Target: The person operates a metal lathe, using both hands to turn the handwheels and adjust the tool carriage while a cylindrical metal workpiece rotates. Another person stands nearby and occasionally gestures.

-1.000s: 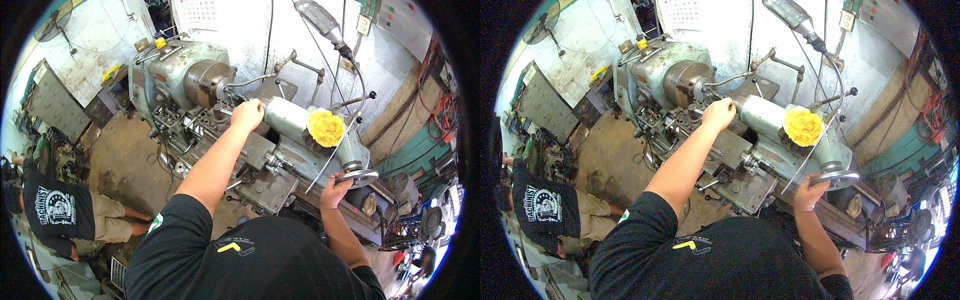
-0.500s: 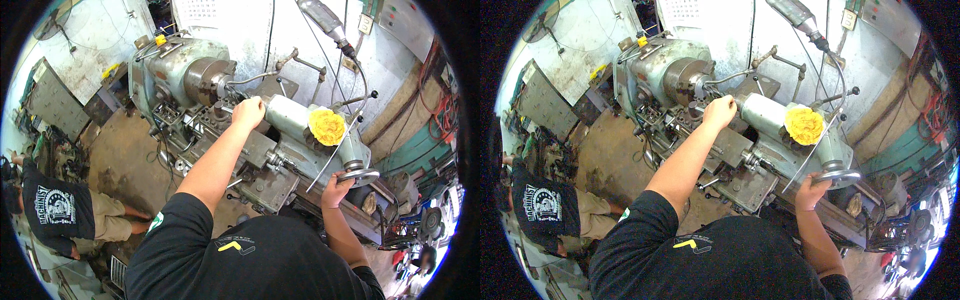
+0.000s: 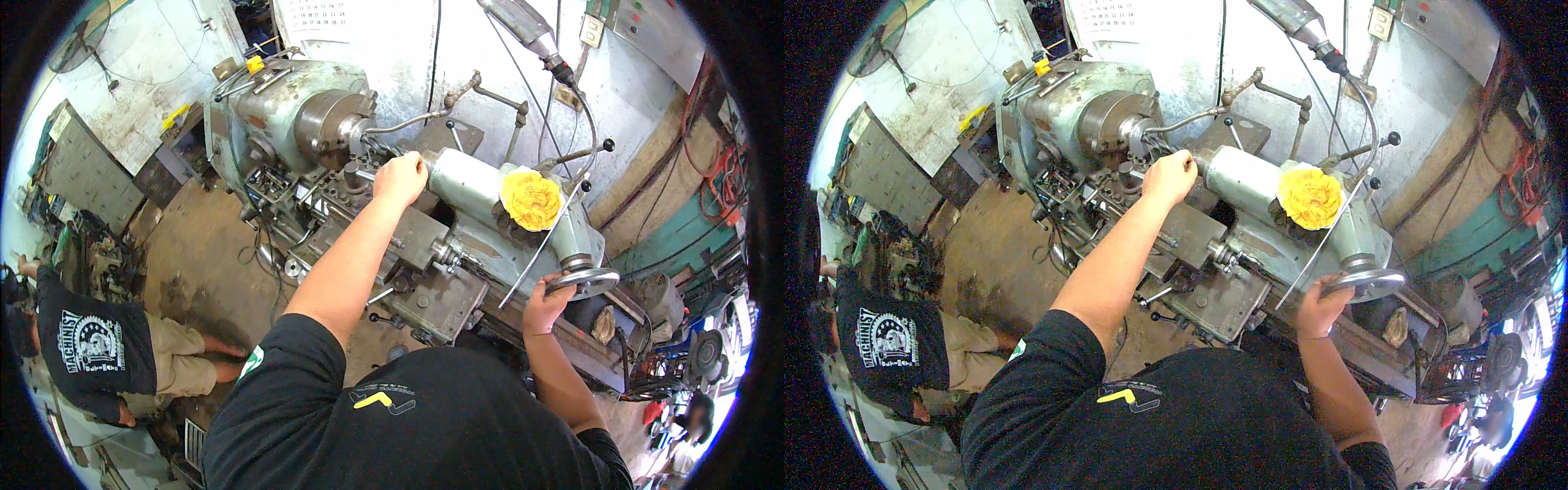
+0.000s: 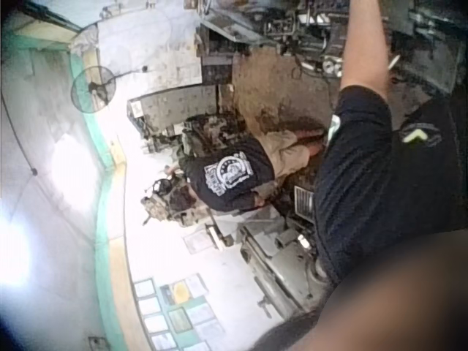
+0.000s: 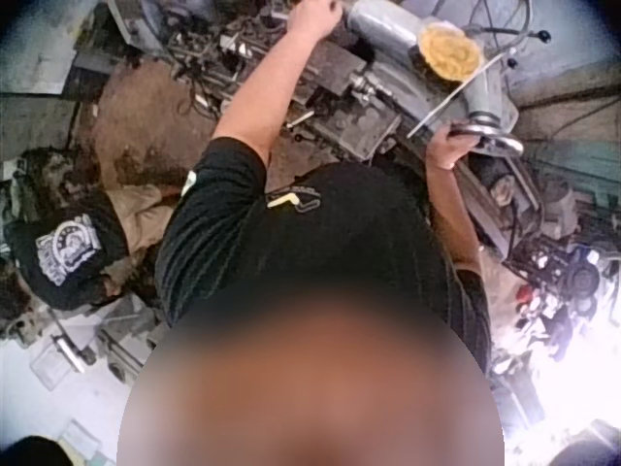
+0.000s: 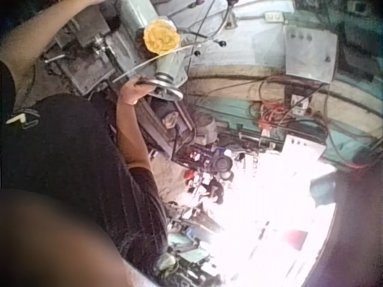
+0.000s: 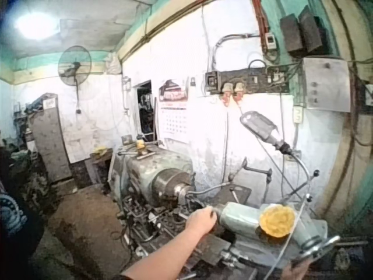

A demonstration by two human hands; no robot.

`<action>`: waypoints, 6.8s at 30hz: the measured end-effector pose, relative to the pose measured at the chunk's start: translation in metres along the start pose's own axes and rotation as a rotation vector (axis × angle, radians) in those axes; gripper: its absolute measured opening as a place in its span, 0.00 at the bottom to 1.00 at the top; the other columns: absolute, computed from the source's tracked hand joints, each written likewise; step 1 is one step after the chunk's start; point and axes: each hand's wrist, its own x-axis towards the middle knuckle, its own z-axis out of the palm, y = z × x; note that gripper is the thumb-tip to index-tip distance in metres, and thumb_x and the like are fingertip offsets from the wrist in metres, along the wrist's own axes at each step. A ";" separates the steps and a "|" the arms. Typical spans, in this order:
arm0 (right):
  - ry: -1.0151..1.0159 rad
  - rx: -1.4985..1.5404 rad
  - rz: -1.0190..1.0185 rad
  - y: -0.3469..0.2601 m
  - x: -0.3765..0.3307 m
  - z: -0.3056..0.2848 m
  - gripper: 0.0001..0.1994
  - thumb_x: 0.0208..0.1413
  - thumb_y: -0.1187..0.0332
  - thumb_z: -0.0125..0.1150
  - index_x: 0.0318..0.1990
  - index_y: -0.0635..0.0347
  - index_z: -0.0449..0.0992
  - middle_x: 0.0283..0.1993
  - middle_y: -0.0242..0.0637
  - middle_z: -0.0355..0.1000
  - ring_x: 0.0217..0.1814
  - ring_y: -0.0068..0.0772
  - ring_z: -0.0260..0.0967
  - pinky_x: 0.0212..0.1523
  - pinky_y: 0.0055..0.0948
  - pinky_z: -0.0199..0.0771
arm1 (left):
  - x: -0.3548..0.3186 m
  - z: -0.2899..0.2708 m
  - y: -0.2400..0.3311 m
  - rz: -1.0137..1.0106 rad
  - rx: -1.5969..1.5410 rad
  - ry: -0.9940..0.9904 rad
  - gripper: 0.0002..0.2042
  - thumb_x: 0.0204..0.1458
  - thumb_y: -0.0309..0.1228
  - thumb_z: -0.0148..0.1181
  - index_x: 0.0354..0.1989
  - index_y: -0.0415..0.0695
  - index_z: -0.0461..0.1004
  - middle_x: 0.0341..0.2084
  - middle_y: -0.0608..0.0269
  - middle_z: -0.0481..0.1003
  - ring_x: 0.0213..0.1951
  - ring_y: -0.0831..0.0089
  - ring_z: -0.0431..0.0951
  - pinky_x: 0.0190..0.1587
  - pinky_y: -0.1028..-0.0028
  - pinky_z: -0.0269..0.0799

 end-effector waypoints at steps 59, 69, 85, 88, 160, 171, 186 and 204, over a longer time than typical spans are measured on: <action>-0.621 -0.624 -0.243 0.043 0.024 -0.052 0.07 0.50 0.70 0.61 0.36 0.61 0.74 0.34 0.54 0.74 0.42 0.62 0.73 0.45 0.55 0.73 | -0.006 -0.014 -0.002 0.171 0.112 -0.250 0.16 0.59 0.47 0.58 0.38 0.47 0.80 0.35 0.51 0.82 0.41 0.48 0.81 0.45 0.53 0.75; -0.458 -0.363 -0.069 0.003 0.014 -0.062 0.16 0.58 0.68 0.66 0.50 0.65 0.73 0.43 0.44 0.74 0.43 0.44 0.74 0.48 0.43 0.75 | -0.006 -0.008 -0.005 0.100 0.077 -0.213 0.17 0.58 0.49 0.59 0.38 0.46 0.79 0.37 0.50 0.81 0.43 0.47 0.81 0.45 0.53 0.75; 0.279 0.896 0.997 -0.061 0.113 -0.070 0.24 0.62 0.55 0.65 0.54 0.67 0.68 0.43 0.43 0.75 0.40 0.39 0.76 0.44 0.37 0.83 | -0.006 -0.005 -0.006 0.172 0.086 -0.163 0.17 0.60 0.49 0.58 0.40 0.48 0.81 0.36 0.50 0.82 0.43 0.48 0.81 0.45 0.52 0.75; 0.290 0.629 0.929 -0.061 0.112 -0.058 0.20 0.65 0.59 0.61 0.56 0.64 0.68 0.45 0.40 0.70 0.42 0.35 0.72 0.44 0.36 0.78 | -0.006 -0.005 -0.007 0.151 0.056 -0.152 0.16 0.60 0.47 0.60 0.40 0.48 0.81 0.31 0.51 0.82 0.38 0.49 0.82 0.42 0.55 0.75; 0.077 0.180 0.445 -0.036 0.044 -0.026 0.25 0.61 0.67 0.69 0.59 0.68 0.64 0.51 0.41 0.70 0.47 0.32 0.75 0.54 0.33 0.74 | -0.006 0.000 -0.012 0.294 0.078 -0.070 0.17 0.62 0.47 0.55 0.33 0.46 0.77 0.30 0.52 0.81 0.36 0.47 0.82 0.39 0.49 0.75; 0.080 -0.067 0.253 0.002 0.021 -0.012 0.27 0.50 0.77 0.72 0.55 0.63 0.63 0.42 0.34 0.71 0.45 0.28 0.71 0.51 0.32 0.74 | -0.009 0.001 -0.010 0.266 0.080 -0.060 0.15 0.62 0.45 0.55 0.32 0.45 0.77 0.29 0.52 0.81 0.35 0.48 0.82 0.38 0.50 0.76; -0.102 -0.447 0.214 0.012 0.010 -0.019 0.36 0.46 0.62 0.77 0.58 0.72 0.63 0.51 0.58 0.72 0.54 0.61 0.72 0.55 0.46 0.74 | -0.013 -0.001 0.001 0.275 0.206 0.007 0.17 0.64 0.45 0.53 0.32 0.44 0.74 0.30 0.48 0.81 0.37 0.44 0.81 0.40 0.48 0.75; 0.528 0.874 0.757 -0.067 0.100 -0.059 0.16 0.65 0.57 0.63 0.45 0.60 0.70 0.40 0.38 0.70 0.37 0.34 0.68 0.44 0.37 0.74 | -0.011 0.003 0.000 0.189 0.205 0.016 0.16 0.63 0.45 0.54 0.33 0.45 0.75 0.30 0.48 0.81 0.37 0.43 0.81 0.39 0.47 0.74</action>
